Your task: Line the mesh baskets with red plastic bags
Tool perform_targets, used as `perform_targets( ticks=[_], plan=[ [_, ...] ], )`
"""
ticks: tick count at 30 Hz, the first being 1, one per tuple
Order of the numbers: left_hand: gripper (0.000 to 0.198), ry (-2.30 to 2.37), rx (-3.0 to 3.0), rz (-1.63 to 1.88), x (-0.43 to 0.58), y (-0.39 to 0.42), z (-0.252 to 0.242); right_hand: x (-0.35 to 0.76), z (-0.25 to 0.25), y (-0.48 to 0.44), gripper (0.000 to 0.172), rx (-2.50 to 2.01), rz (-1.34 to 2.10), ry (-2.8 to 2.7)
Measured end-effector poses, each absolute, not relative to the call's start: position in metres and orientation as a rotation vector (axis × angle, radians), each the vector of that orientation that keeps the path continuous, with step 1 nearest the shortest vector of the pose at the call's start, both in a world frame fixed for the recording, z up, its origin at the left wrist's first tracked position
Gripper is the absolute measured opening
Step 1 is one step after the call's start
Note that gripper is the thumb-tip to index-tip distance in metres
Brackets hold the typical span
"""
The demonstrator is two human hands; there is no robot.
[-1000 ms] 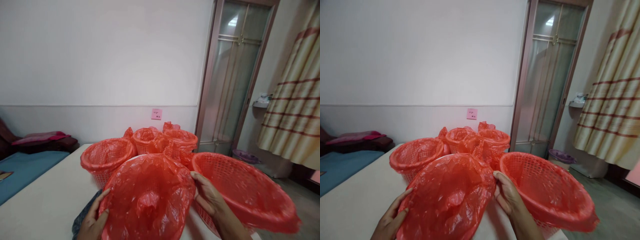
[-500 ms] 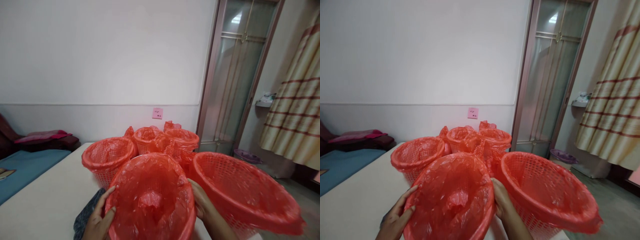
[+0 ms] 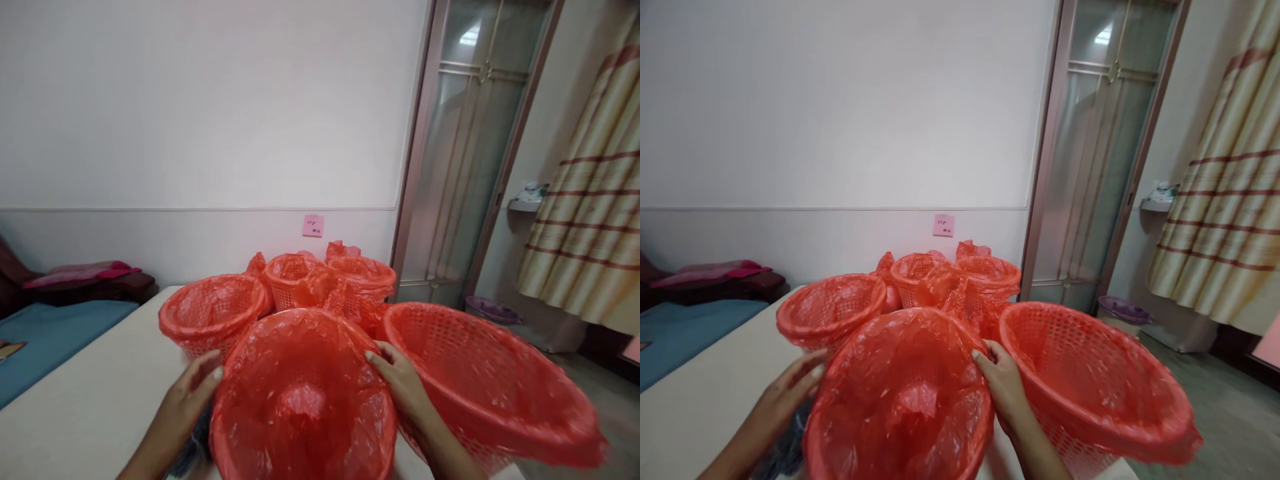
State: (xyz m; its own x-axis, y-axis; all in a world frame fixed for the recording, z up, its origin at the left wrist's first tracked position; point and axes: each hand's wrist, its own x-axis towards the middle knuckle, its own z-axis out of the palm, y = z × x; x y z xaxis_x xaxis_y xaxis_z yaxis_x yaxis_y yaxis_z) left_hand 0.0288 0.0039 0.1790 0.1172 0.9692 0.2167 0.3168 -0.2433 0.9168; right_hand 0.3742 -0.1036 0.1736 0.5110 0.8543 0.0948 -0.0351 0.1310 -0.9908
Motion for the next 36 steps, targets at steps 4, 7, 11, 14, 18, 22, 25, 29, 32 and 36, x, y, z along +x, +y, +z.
perform_targets(
  ticks=[4, 7, 11, 14, 18, 22, 25, 29, 32, 36],
  plan=[
    [0.049, 1.208, 2.261, 1.043, 0.067, 0.035, 0.232, 0.369, 0.18, -0.104, 0.034, -1.284, 0.772, -0.854],
    [0.036, 1.043, 2.591, 0.829, 0.111, 0.051, 0.253, 0.365, 0.185, -0.106, 0.033, -1.306, 0.743, -0.906],
    [0.028, 0.947, 2.732, 0.607, 0.153, 0.063, 0.257, 0.365, 0.185, -0.109, 0.031, -1.349, 0.689, -0.908],
    [0.01, 0.928, 2.74, 0.557, 0.162, 0.065, 0.255, 0.367, 0.182, -0.112, 0.03, -1.363, 0.663, -0.915],
    [0.005, 0.976, 2.576, 0.473, 0.162, 0.059, 0.261, 0.37, 0.178, -0.114, 0.029, -1.339, 0.674, -0.937],
    [0.016, 0.946, 2.22, 0.224, 0.159, 0.055, 0.276, 0.372, 0.178, -0.112, 0.033, -1.36, 0.674, -0.953],
    [0.043, 0.841, 1.883, 0.058, 0.156, 0.053, 0.282, 0.372, 0.18, -0.113, 0.035, -1.368, 0.679, -0.965],
    [0.037, 0.855, 1.604, 0.049, 0.151, 0.057, 0.275, 0.37, 0.181, -0.115, 0.033, -1.364, 0.666, -0.954],
    [0.012, 0.869, 1.531, 0.027, 0.148, 0.063, 0.27, 0.37, 0.18, -0.115, 0.031, -1.362, 0.674, -0.96],
    [0.016, 0.768, 1.395, 0.045, 0.146, 0.071, 0.272, 0.37, 0.179, -0.113, 0.034, -1.403, 0.668, -0.971]
  ],
)
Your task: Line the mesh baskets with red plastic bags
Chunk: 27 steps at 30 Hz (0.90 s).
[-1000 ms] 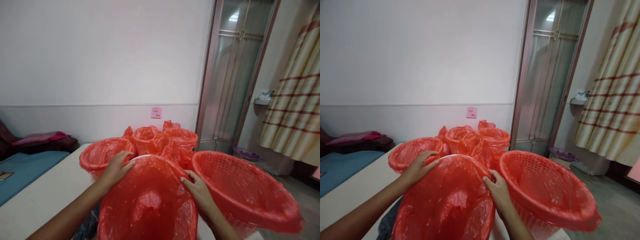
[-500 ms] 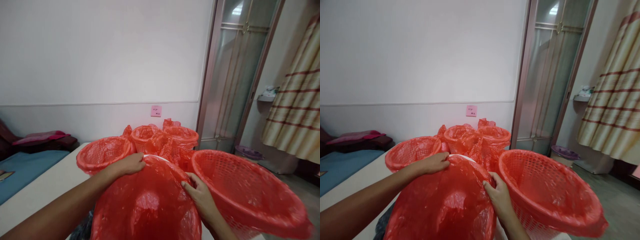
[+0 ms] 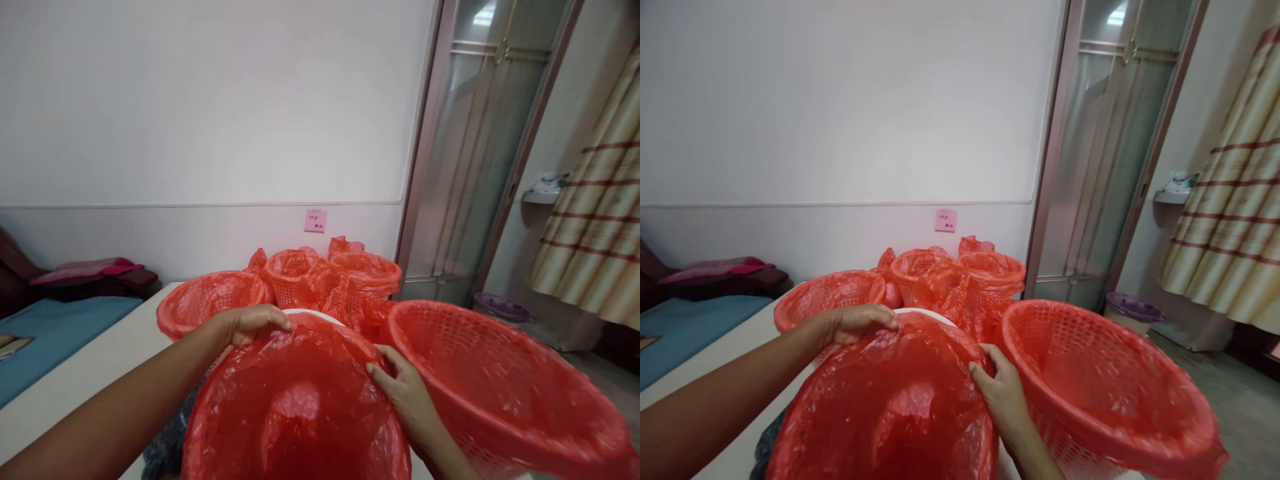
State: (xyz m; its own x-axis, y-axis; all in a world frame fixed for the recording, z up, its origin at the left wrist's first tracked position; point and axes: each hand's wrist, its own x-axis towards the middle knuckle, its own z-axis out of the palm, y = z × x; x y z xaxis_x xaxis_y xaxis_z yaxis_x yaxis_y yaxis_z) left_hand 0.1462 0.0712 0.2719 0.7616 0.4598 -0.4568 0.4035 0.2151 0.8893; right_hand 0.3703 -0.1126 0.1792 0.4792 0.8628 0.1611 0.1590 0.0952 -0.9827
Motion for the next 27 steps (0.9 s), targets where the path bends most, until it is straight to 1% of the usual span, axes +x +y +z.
perform_targets(
  ticks=[4, 10, 12, 16, 18, 27],
  plan=[
    [0.023, 0.75, 1.322, 0.103, 0.145, 0.078, 0.27, 0.369, 0.182, -0.112, 0.035, -1.412, 0.672, -1.0],
    [0.022, 0.775, 1.514, 0.07, 0.139, 0.077, 0.269, 0.372, 0.173, -0.109, 0.033, -1.368, 0.691, -0.988],
    [0.022, 0.776, 1.61, 0.162, 0.14, 0.081, 0.27, 0.374, 0.167, -0.108, 0.033, -1.357, 0.684, -0.989],
    [0.013, 0.814, 1.845, 0.482, 0.149, 0.099, 0.269, 0.376, 0.165, -0.107, 0.032, -1.362, 0.668, -1.001],
    [0.012, 0.818, 1.931, 0.586, 0.153, 0.107, 0.265, 0.376, 0.166, -0.107, 0.031, -1.38, 0.657, -1.025],
    [0.012, 0.761, 2.036, 0.661, 0.17, 0.126, 0.259, 0.381, 0.158, -0.103, 0.032, -1.357, 0.694, -1.001]
  ],
)
